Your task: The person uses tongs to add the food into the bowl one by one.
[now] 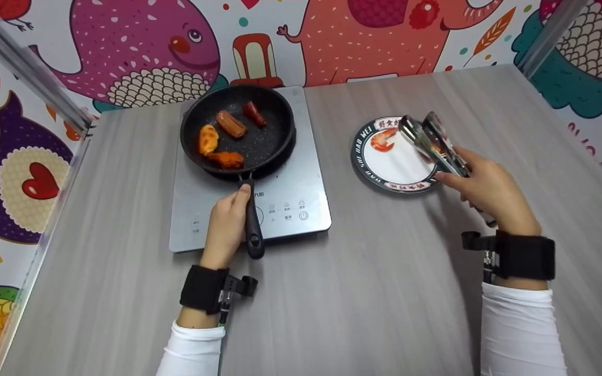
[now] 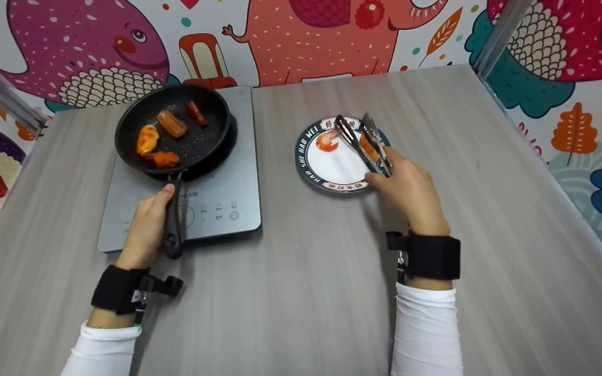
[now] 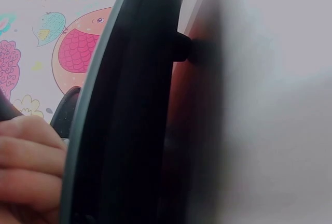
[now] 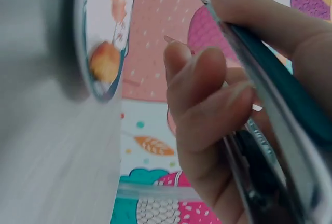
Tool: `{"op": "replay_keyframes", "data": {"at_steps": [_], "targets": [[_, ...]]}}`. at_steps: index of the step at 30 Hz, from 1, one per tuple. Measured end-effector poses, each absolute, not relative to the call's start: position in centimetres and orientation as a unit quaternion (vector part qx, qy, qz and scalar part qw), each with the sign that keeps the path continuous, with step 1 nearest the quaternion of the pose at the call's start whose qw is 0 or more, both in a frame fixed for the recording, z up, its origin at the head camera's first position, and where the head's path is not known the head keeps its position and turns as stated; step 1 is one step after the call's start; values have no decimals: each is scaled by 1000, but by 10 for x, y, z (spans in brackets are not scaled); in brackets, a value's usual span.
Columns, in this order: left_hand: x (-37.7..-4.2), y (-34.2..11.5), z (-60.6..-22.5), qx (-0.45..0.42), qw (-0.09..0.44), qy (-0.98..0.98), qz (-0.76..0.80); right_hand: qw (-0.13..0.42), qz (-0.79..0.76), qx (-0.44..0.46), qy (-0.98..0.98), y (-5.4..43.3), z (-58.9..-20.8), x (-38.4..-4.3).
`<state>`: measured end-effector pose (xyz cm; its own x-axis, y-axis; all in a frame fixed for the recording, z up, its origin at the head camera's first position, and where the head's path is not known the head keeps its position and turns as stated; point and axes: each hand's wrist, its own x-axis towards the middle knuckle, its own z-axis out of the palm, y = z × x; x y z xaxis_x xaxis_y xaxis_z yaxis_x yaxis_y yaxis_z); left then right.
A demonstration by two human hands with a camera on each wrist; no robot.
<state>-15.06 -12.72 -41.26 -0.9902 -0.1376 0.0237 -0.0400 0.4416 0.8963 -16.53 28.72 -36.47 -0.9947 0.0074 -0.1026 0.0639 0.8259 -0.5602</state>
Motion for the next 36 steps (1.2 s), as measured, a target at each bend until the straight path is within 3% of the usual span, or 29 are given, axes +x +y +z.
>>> {"op": "replay_keyframes", "data": {"at_steps": [22, 36], "targets": [[-150, -127, -413, 46, 49, -849, -523, 86, -233, 59, 967, 306, -385, -170], [-151, -127, -414, 49, 52, -848, -525, 46, -214, 47, 975, 306, -399, -175]]}}
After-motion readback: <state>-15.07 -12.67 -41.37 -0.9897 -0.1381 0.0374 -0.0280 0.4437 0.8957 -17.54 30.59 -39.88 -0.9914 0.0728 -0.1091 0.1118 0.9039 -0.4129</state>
